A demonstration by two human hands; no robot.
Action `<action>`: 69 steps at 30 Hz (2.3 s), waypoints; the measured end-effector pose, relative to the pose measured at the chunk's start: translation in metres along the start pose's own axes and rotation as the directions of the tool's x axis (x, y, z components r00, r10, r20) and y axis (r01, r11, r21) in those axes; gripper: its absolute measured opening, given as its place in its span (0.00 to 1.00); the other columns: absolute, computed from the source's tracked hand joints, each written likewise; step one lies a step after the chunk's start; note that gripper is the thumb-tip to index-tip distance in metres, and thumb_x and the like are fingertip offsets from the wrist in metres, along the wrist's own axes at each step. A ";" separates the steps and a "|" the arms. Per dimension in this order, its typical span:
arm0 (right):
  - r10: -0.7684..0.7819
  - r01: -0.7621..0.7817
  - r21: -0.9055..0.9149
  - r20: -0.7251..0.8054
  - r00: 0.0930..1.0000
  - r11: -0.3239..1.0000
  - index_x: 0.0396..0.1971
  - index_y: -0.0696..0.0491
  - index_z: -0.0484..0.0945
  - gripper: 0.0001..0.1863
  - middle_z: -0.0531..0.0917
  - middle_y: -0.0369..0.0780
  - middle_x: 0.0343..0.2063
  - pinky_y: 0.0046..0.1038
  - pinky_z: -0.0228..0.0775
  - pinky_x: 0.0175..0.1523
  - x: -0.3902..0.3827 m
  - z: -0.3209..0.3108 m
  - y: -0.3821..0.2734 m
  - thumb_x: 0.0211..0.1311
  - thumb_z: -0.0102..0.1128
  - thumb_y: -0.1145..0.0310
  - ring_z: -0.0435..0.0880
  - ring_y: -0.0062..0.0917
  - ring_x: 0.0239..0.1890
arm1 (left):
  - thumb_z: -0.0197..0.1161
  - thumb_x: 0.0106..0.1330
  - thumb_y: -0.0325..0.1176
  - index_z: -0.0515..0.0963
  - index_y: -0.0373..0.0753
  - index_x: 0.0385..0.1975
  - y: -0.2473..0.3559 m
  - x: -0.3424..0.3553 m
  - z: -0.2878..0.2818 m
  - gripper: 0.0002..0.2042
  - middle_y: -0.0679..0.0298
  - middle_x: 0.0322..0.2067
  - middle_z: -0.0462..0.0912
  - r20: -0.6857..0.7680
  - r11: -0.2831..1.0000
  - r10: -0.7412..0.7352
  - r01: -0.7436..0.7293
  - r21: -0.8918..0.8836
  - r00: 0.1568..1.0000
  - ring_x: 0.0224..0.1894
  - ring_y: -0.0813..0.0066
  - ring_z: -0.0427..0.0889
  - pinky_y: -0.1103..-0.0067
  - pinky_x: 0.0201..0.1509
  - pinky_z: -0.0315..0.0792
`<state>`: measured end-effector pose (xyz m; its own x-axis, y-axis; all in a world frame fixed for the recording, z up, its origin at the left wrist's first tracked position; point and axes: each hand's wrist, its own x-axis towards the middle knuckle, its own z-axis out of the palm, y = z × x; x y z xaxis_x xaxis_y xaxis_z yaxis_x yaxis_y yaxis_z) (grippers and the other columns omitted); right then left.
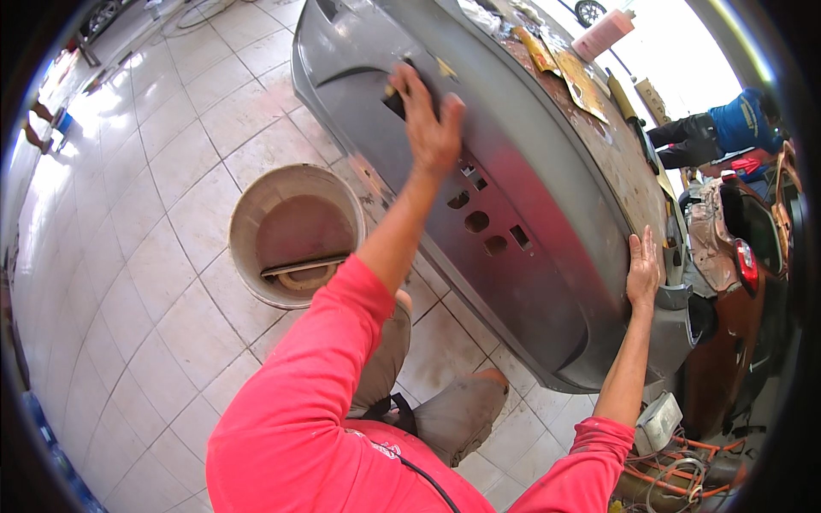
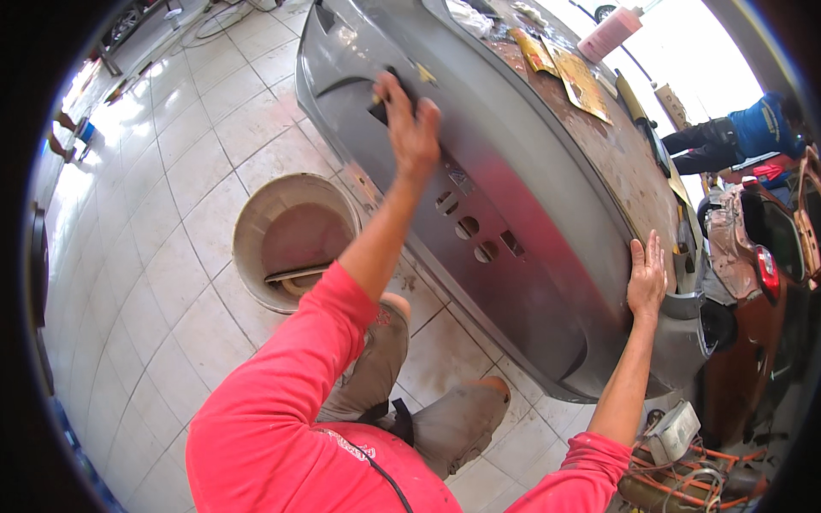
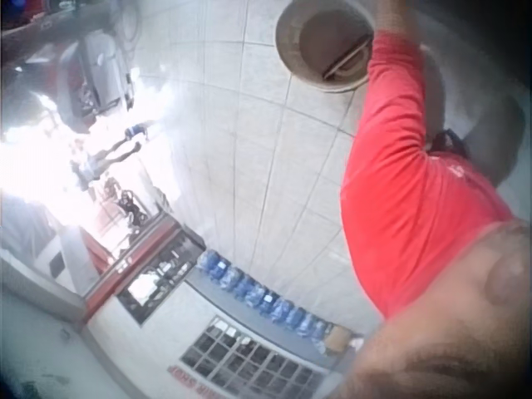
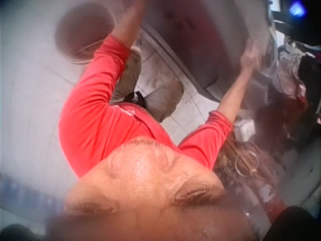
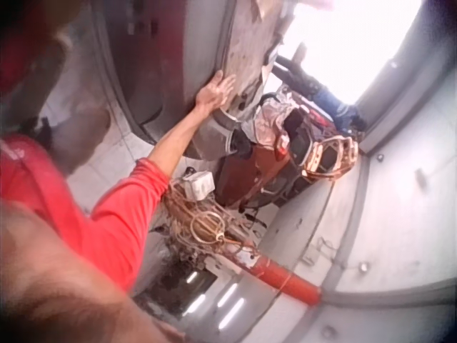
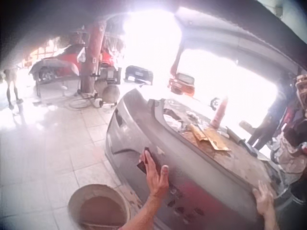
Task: The person sands the surface of a grey car bumper using a sanding block, repeatedly dipping it into a bucket of water. The person works on the front face and edges of the bumper, occasionally pausing to wipe the surface with their hand.
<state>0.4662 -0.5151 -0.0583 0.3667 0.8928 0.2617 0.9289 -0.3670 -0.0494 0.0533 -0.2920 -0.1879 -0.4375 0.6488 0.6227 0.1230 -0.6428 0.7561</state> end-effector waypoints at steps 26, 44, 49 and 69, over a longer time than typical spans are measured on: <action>0.062 -0.063 -0.079 -0.007 0.998 0.995 0.84 0.44 0.56 0.53 0.61 0.43 0.82 0.52 0.45 0.84 0.004 0.010 -0.009 0.73 0.30 0.20 0.56 0.45 0.84 | 0.54 0.80 0.58 0.54 0.41 0.83 -0.023 0.024 -0.025 0.40 0.41 0.81 0.54 0.441 0.762 0.250 -0.456 0.460 0.862 0.83 0.37 0.52 0.52 0.83 0.55; 0.074 -0.077 -0.122 -0.036 0.997 0.990 0.84 0.43 0.56 0.52 0.62 0.44 0.82 0.56 0.46 0.83 -0.001 0.011 0.008 0.72 0.34 0.20 0.55 0.45 0.84 | 0.57 0.81 0.52 0.64 0.38 0.79 0.089 0.009 -0.039 0.33 0.49 0.76 0.68 0.855 0.856 0.243 -0.517 0.033 0.458 0.82 0.42 0.58 0.59 0.82 0.59; 0.076 -0.081 -0.096 -0.052 0.996 0.992 0.83 0.43 0.58 0.53 0.63 0.44 0.81 0.56 0.47 0.83 0.002 0.012 -0.010 0.71 0.34 0.20 0.56 0.45 0.84 | 0.61 0.78 0.53 0.62 0.39 0.79 0.024 0.101 -0.051 0.37 0.49 0.77 0.67 0.672 0.827 0.196 -0.489 0.278 0.714 0.81 0.42 0.60 0.58 0.79 0.65; 0.084 -0.090 -0.103 -0.060 0.995 0.991 0.83 0.43 0.59 0.53 0.63 0.44 0.81 0.54 0.47 0.84 0.003 0.011 -0.008 0.70 0.35 0.19 0.56 0.44 0.84 | 0.53 0.62 0.20 0.54 0.35 0.82 0.019 0.133 -0.077 0.42 0.48 0.81 0.59 0.812 0.515 0.040 -0.708 0.483 0.582 0.82 0.45 0.58 0.62 0.80 0.68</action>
<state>0.4602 -0.5069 -0.0676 0.4395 0.8414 0.3143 0.8818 -0.4708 0.0271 -0.0713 -0.2493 -0.1066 0.4732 0.6831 0.5562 0.8035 -0.5936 0.0453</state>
